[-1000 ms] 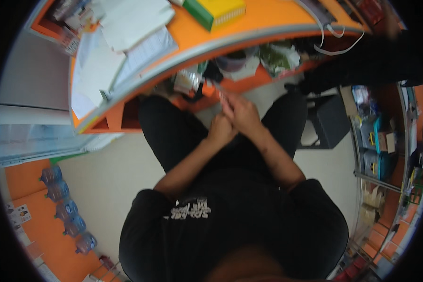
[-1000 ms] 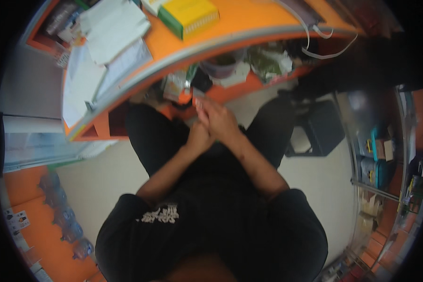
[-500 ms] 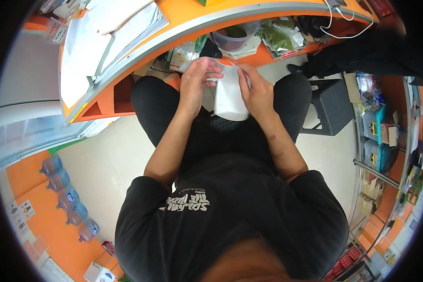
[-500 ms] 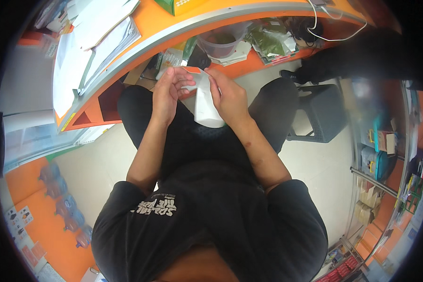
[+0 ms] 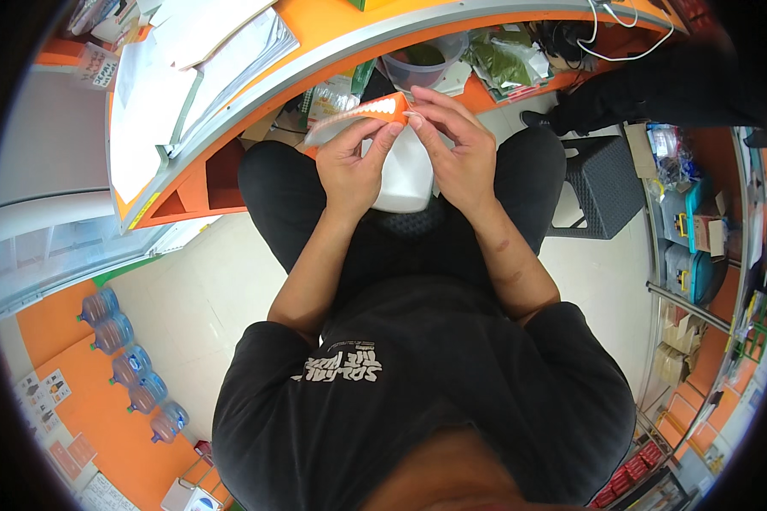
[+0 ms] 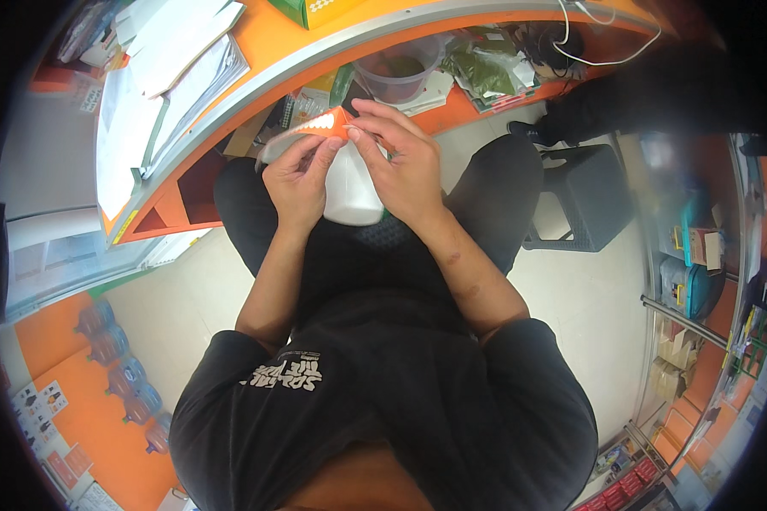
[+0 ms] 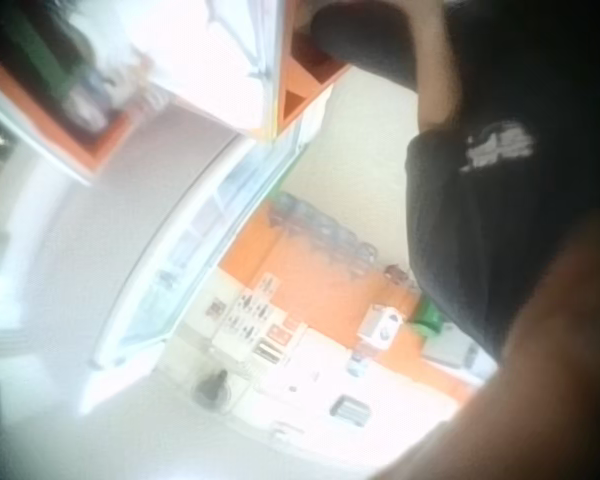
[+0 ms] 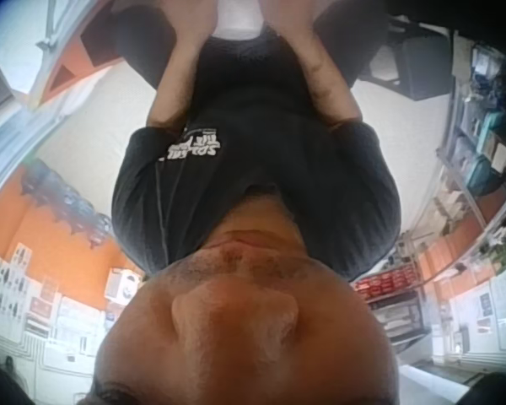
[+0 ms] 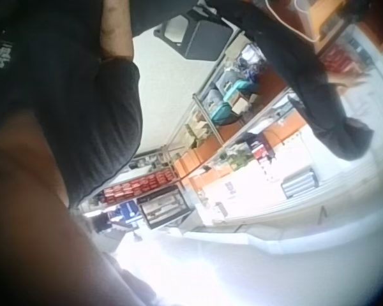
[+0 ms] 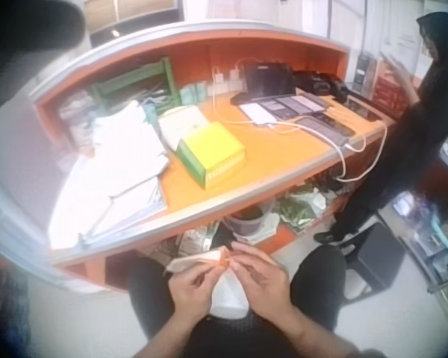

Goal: The person assembles small rectangular boxes from flat cardboard pieces. They fold the flaps, align the edges, and secure the boxes using adhesive tape. The person handles multiple boxes sequentially, moving between a counter and a low stool.

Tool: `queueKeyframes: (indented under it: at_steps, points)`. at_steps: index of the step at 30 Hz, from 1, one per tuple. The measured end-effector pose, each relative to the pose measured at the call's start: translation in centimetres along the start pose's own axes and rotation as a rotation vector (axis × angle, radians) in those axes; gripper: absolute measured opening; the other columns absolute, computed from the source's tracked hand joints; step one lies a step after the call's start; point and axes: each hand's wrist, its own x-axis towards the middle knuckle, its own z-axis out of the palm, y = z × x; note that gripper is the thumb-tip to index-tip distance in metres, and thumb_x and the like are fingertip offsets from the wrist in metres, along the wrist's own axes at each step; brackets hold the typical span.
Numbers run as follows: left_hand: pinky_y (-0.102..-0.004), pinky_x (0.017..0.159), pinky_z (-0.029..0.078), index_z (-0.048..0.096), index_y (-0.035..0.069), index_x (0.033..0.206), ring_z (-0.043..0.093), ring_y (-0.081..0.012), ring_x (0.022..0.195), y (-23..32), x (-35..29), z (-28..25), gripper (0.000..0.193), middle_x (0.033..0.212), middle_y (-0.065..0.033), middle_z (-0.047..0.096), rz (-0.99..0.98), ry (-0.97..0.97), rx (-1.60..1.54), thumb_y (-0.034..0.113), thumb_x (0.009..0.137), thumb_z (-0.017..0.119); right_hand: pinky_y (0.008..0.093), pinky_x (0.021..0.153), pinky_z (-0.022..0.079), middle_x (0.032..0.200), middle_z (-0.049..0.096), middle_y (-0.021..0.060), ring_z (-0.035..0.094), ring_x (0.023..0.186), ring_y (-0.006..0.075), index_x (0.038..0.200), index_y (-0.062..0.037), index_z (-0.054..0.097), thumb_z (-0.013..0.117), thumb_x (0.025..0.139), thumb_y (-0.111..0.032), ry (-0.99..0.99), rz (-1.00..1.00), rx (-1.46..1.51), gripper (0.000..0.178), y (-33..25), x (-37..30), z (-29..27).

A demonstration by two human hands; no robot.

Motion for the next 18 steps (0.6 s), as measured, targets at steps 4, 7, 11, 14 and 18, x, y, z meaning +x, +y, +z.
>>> queueKeyframes:
  at_steps: [4,7,11,14,18]
  points:
    - [-0.0243,0.072,0.051,0.073,-0.004,0.1,0.063,-0.0086,0.078,1.1,0.5,-0.5,0.021,0.089,-0.0058,0.074,0.052,-0.019,0.159,0.011,0.086,0.078,0.0301,0.085,0.054,0.115,0.069,0.0121,0.067,0.102,0.0189,0.101,0.0018,0.073,0.071,0.089,-0.007,-0.017,-0.032,-0.037,0.015,-0.6,0.5,0.1]
    - [-0.0228,0.07,0.05,0.073,-0.004,0.101,0.063,-0.0077,0.077,1.5,0.4,-0.5,0.021,0.089,-0.0057,0.074,-0.027,0.029,0.08,0.01,0.086,0.078,0.0307,0.084,0.054,0.112,0.07,0.0119,0.068,0.1,0.0208,0.1,0.0008,0.074,0.072,0.087,-0.006,-0.037,-0.072,-0.075,0.015,-1.0,0.7,0.3]
    - [-0.0202,0.066,0.047,0.074,-0.002,0.1,0.059,-0.0057,0.072,0.2,0.3,-0.8,0.019,0.084,-0.002,0.07,-0.009,0.03,0.029,0.013,0.088,0.077,0.0308,0.083,0.054,0.11,0.07,0.0115,0.068,0.097,0.0214,0.1,0.0007,0.074,0.073,0.086,-0.007,-0.055,-0.106,-0.16,0.016,-1.6,0.5,0.7]
    - [-0.0208,0.068,0.049,0.073,-0.003,0.102,0.061,-0.0063,0.074,-0.1,0.4,-1.0,0.02,0.086,-0.0033,0.071,-0.001,0.02,0.006,0.011,0.087,0.077,0.0294,0.081,0.055,0.112,0.07,0.0112,0.068,0.097,0.0198,0.102,0.0004,0.073,0.073,0.087,-0.008,-0.089,-0.239,-0.305,0.017,-1.1,0.4,0.5]
    - [-0.0217,0.072,0.051,0.072,-0.003,0.105,0.064,-0.0075,0.079,1.1,0.7,-1.4,0.021,0.09,-0.0043,0.072,-0.09,-0.027,-0.098,0.007,0.087,0.076,0.0266,0.08,0.055,0.117,0.07,0.0111,0.067,0.095,0.0139,0.105,0.0007,0.073,0.07,0.091,-0.009,-0.181,0.0,-0.001,0.018,-1.3,0.6,-0.1]
